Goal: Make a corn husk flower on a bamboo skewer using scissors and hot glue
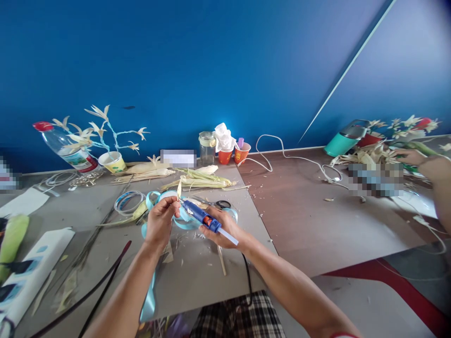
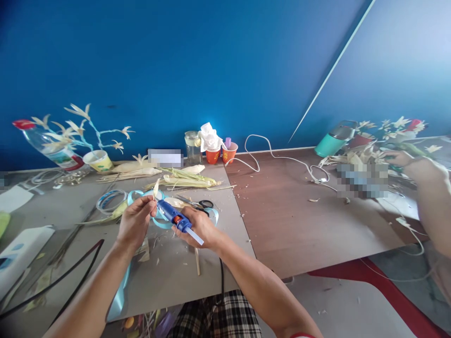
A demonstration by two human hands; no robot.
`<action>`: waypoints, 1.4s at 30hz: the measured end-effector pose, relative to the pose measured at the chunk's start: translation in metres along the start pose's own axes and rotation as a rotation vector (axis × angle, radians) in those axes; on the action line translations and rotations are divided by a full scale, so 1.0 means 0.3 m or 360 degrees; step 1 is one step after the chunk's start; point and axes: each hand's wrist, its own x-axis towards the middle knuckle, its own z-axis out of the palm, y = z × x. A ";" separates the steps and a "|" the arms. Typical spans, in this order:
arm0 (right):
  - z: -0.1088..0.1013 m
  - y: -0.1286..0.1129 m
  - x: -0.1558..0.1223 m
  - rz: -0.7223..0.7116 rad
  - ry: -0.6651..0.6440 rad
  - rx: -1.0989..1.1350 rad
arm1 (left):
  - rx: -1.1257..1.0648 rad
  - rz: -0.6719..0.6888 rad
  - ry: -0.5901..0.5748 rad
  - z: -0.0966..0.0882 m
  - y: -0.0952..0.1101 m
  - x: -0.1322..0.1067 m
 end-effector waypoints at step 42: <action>0.000 0.005 -0.001 -0.0012 -0.0001 -0.0027 | 0.0146 0.0040 0.0069 -0.003 -0.012 0.008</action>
